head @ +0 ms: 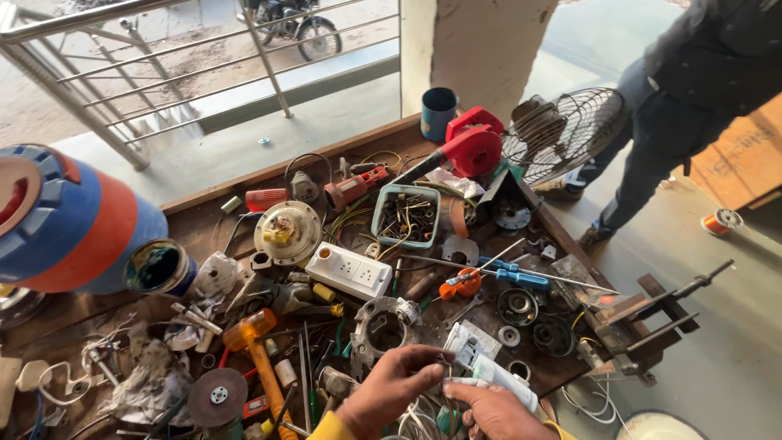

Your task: The person uses a power tool to grind a small metal component, then secures it in a bench vise and continues to work on it with hand tools. Another person is visible working on wiring nearby.

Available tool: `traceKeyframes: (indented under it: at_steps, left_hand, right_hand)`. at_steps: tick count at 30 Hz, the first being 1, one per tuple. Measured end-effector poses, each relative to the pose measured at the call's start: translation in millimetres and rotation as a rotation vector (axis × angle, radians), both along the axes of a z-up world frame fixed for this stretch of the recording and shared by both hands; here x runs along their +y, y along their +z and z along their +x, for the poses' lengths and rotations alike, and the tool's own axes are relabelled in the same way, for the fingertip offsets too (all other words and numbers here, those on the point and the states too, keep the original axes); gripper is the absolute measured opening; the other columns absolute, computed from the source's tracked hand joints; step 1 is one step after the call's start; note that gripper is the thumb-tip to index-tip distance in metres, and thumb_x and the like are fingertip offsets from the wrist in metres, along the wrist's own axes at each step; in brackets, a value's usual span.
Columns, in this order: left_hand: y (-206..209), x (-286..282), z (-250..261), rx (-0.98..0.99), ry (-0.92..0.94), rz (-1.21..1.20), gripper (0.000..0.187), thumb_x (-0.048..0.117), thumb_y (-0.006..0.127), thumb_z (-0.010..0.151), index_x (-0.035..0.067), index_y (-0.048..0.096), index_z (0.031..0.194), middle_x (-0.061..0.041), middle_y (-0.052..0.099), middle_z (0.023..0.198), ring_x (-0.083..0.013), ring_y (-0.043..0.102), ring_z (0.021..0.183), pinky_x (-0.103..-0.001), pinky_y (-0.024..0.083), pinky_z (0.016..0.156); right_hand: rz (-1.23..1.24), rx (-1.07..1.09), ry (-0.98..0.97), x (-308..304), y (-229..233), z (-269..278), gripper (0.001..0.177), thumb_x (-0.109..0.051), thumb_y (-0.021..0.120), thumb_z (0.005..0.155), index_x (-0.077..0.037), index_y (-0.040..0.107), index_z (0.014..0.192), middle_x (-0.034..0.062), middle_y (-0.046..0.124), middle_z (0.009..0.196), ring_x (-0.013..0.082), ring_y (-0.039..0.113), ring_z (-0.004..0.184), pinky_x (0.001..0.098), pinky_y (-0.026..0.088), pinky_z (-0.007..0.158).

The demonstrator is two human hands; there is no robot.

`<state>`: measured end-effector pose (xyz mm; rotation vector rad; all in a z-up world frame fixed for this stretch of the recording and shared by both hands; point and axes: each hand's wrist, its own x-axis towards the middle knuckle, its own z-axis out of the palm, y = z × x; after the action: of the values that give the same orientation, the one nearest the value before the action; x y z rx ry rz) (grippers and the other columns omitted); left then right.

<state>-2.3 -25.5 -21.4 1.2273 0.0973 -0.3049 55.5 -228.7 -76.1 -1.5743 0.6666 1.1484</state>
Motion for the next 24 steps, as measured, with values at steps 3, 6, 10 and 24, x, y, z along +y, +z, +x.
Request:
traceKeyframes:
  at_steps: [3,6,10,24]
  left_hand:
    - [-6,-4,8,0.01,0.027,-0.1,0.027,0.017,0.07,0.097,-0.003,0.073,0.115,-0.008,0.077,0.101,-0.012,0.07,0.092,-0.027,0.058,0.087]
    - [-12,-6,10,0.064,0.088,-0.119,0.024,0.018,0.071,0.096,-0.003,0.074,0.106,-0.006,0.077,0.091,-0.0103,0.068,0.082,-0.026,0.056,0.077]
    - [-18,-1,12,0.076,0.1,-0.183,0.022,0.019,0.074,0.097,-0.002,0.072,0.096,-0.003,0.072,0.083,-0.0081,0.063,0.074,-0.025,0.054,0.071]
    - [27,21,9,-0.283,-0.164,0.626,0.018,0.018,0.076,0.091,0.0,0.076,0.097,-0.012,0.074,0.086,-0.02,0.072,0.078,-0.031,0.058,0.073]
  right_hand:
    - [-0.067,0.046,0.006,1,-4,2,0.028,-0.03,0.085,0.087,-0.009,0.071,0.099,0.0034,0.053,0.064,0.0143,0.045,0.05,0.0298,0.037,0.045]
    - [-0.041,0.013,-0.037,0,-8,1,0.025,-0.029,0.083,0.083,-0.013,0.077,0.103,0.0016,0.051,0.063,0.0117,0.04,0.05,0.0277,0.033,0.046]
    - [0.003,-0.075,-0.054,4,-14,0,0.027,-0.021,0.085,0.083,-0.006,0.081,0.105,0.0035,0.058,0.065,0.0115,0.049,0.05,0.0287,0.039,0.047]
    - [-0.011,-0.014,-0.093,-6,-38,-1,0.027,-0.023,0.08,0.088,0.001,0.076,0.1,0.0082,0.057,0.059,0.0177,0.048,0.046,0.0349,0.038,0.046]
